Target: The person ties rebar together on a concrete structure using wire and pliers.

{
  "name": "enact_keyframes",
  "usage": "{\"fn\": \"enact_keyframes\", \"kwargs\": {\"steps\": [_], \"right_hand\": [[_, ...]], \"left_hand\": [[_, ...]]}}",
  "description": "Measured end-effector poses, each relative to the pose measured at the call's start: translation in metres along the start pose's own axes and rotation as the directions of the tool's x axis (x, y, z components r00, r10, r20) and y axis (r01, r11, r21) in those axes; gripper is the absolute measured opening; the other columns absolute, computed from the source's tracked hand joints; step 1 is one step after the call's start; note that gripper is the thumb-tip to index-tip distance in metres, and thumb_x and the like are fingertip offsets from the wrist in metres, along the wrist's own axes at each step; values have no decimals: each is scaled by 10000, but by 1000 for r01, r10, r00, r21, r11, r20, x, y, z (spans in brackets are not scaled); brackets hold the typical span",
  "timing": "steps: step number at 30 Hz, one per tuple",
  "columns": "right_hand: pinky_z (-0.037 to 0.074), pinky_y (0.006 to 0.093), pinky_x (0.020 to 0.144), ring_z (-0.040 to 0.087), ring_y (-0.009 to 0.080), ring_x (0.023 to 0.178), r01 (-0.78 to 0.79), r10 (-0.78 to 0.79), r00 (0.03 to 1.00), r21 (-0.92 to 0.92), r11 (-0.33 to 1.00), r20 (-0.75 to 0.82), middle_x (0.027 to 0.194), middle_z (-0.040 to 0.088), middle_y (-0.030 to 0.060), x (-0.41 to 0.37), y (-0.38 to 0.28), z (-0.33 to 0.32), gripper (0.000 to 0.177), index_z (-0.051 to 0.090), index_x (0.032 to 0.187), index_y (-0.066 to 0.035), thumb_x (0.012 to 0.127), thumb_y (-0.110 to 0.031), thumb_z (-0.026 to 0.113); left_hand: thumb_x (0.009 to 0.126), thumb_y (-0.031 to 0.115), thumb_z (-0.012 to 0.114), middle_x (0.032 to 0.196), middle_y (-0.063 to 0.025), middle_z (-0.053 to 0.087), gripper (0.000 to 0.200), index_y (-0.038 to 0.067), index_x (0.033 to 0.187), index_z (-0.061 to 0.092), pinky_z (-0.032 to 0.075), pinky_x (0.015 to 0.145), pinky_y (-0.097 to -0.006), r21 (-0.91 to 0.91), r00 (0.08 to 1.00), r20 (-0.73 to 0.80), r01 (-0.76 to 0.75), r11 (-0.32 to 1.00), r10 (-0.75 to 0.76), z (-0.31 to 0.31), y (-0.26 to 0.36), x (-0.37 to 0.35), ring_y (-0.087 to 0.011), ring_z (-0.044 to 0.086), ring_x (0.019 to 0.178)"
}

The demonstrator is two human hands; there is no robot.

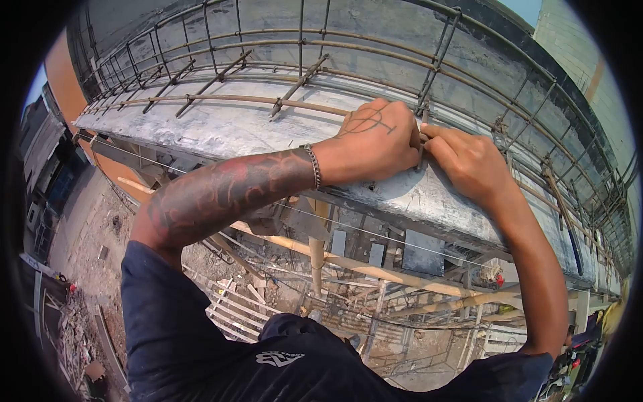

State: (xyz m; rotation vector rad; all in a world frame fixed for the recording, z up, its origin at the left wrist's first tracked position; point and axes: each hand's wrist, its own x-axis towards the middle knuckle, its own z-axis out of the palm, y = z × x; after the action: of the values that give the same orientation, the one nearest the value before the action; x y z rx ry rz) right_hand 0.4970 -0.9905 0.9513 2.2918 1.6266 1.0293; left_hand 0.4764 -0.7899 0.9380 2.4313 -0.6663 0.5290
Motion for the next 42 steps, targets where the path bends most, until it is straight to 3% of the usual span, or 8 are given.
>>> {"fn": "enact_keyframes", "kwargs": {"steps": [4,6,13,17,22,36,40,42], "right_hand": [[539,369,706,673,258,838,-87,88,996,204,975,4,993,673,114,15,-12,-13,157,596,951,-20,810,-77,636],[499,326,695,621,186,784,-577,490,815,510,638,309,940,652,71,22,-11,-22,237,592,1022,-32,831,-145,673],[450,289,731,547,116,770,-727,401,685,534,432,608,818,612,42,24,18,-26,299,587,1117,-24,901,-221,648],[447,284,731,544,101,790,-570,290,821,685,454,492,857,643,34,14,31,-10,286,619,1132,-11,928,-212,616],[455,267,871,574,113,961,-665,204,746,686,296,634,1099,644,51,12,48,-2,415,572,1217,25,943,-282,632],[448,262,733,531,89,810,-591,455,803,610,528,385,856,637,57,-4,14,7,164,606,1001,59,864,35,519],[471,410,789,622,364,894,-488,402,873,492,721,276,942,650,194,8,-1,-8,182,620,1052,-2,889,-82,608],[472,436,810,614,379,962,-478,405,878,493,727,255,993,659,185,7,-3,-7,223,618,1093,-13,909,-137,600]], "left_hand": [[826,186,576,962,-258,596,268,-49,953,561,469,748,-469,41,995,-30,-92,995,93,9,2,-5,-388,613,895],[832,184,573,988,-255,585,269,-50,964,553,464,745,-470,114,990,-42,-127,985,132,8,1,-11,-378,607,901],[803,147,609,664,-228,646,213,-43,769,700,526,559,-437,127,988,16,-156,980,155,-7,16,-8,-350,679,637],[801,148,607,669,-213,646,190,-14,767,699,510,538,-434,202,970,28,-244,948,243,-5,13,-8,-345,665,612],[826,196,585,809,-121,656,182,65,833,710,414,687,-424,326,932,-157,-265,908,328,36,1,1,-281,617,807],[752,221,584,597,-10,637,181,156,602,662,339,504,-359,597,760,-138,-448,665,636,19,-6,1,-205,612,584],[751,173,640,626,-68,632,128,89,662,677,489,512,-363,489,774,-14,-547,679,633,-8,-11,1,-243,649,587],[784,136,648,811,-73,611,220,44,984,665,514,627,-373,390,827,44,-531,752,561,-19,-17,-2,-256,637,707]]}}
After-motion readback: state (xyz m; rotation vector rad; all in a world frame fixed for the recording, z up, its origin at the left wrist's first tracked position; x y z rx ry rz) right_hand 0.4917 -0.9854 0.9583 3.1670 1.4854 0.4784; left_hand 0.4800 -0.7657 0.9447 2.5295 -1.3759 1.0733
